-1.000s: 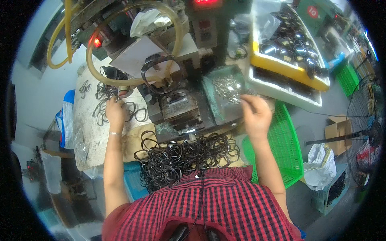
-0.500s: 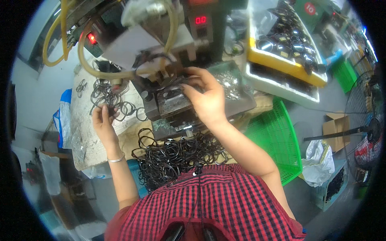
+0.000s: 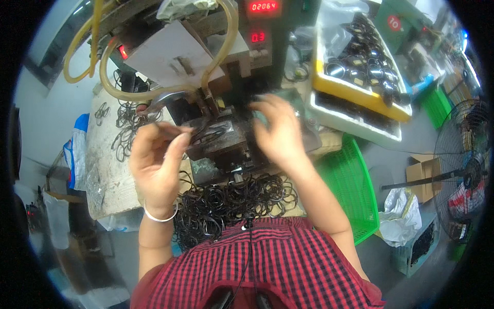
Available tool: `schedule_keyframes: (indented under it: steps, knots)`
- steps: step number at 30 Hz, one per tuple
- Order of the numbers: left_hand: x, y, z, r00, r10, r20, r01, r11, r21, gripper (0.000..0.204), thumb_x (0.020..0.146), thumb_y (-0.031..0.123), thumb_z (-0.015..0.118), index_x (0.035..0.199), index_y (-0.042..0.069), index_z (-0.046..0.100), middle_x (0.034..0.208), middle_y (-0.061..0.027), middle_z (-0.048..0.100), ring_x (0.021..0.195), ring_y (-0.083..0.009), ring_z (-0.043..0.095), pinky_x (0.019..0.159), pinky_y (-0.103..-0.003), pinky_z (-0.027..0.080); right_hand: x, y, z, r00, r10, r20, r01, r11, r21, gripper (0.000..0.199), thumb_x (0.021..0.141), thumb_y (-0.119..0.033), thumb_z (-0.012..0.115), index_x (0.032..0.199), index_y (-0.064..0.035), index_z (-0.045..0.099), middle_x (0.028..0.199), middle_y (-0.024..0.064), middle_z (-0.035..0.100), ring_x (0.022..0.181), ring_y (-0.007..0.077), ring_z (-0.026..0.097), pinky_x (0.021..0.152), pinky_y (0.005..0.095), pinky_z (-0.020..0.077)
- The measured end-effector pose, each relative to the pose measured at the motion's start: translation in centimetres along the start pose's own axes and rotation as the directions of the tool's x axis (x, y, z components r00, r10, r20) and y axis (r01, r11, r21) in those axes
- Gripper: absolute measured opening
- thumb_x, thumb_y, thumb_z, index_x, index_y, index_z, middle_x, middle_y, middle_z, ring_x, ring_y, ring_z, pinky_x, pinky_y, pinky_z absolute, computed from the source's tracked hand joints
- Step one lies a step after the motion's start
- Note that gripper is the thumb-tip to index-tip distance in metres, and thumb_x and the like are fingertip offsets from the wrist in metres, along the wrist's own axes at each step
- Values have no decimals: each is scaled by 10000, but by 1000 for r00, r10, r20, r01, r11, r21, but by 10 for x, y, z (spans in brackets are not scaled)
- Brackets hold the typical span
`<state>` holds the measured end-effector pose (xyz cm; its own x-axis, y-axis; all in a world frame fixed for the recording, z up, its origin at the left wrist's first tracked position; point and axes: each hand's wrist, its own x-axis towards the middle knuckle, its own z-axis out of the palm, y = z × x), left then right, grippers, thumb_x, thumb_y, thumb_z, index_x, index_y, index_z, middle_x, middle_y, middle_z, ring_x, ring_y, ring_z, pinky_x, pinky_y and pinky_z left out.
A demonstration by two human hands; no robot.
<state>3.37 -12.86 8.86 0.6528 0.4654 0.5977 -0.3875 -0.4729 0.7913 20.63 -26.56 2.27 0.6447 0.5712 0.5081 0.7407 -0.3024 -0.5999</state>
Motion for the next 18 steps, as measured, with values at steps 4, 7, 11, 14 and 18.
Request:
schedule_keyframes:
  steps: [4, 7, 11, 14, 18]
  knots:
    - [15, -15, 17, 1000, -9, -21, 10, 1000, 24, 145, 821, -31, 696, 933, -52, 606, 879, -83, 652, 778, -106, 616, 724, -235, 506, -18, 83, 18, 995, 82, -58, -98, 917, -386, 269, 749, -129, 721, 993, -24, 678, 1250, 232, 566, 1271, 406, 449, 1038, 475, 399]
    - [21, -12, 22, 997, -74, -28, 76, 996, 48, 120, 817, -26, 696, 904, -61, 621, 877, -67, 651, 767, -105, 610, 723, -228, 496, -26, 99, 20, 994, 41, -104, -74, 940, -333, 201, 738, -123, 727, 914, -33, 699, 1164, 192, 624, 1206, 377, 516, 998, 450, 435]
    - [21, -11, 26, 996, -77, -34, 79, 996, 41, 134, 817, -18, 700, 918, -58, 622, 845, -62, 655, 764, -100, 604, 724, -232, 497, -20, 100, 26, 989, 31, -142, -70, 958, -278, 127, 734, -112, 711, 839, -41, 706, 1039, 131, 680, 1079, 324, 612, 927, 408, 483]
    - [18, -12, 27, 994, -85, -70, 90, 992, 85, 155, 810, -2, 716, 943, -45, 647, 869, -74, 677, 794, -107, 625, 752, -239, 505, 4, 86, 45, 986, -70, -149, 35, 974, -222, 127, 756, -123, 705, 848, -35, 709, 931, 135, 693, 1008, 316, 641, 883, 386, 504]
    - [1, -11, 12, 998, -24, -56, 35, 976, 214, 174, 810, 8, 718, 973, -26, 667, 934, -92, 700, 834, -145, 657, 778, -265, 514, 11, 81, 56, 998, -70, -2, 66, 949, -310, 80, 758, -130, 681, 784, -54, 680, 818, 125, 649, 842, 318, 636, 747, 409, 514]
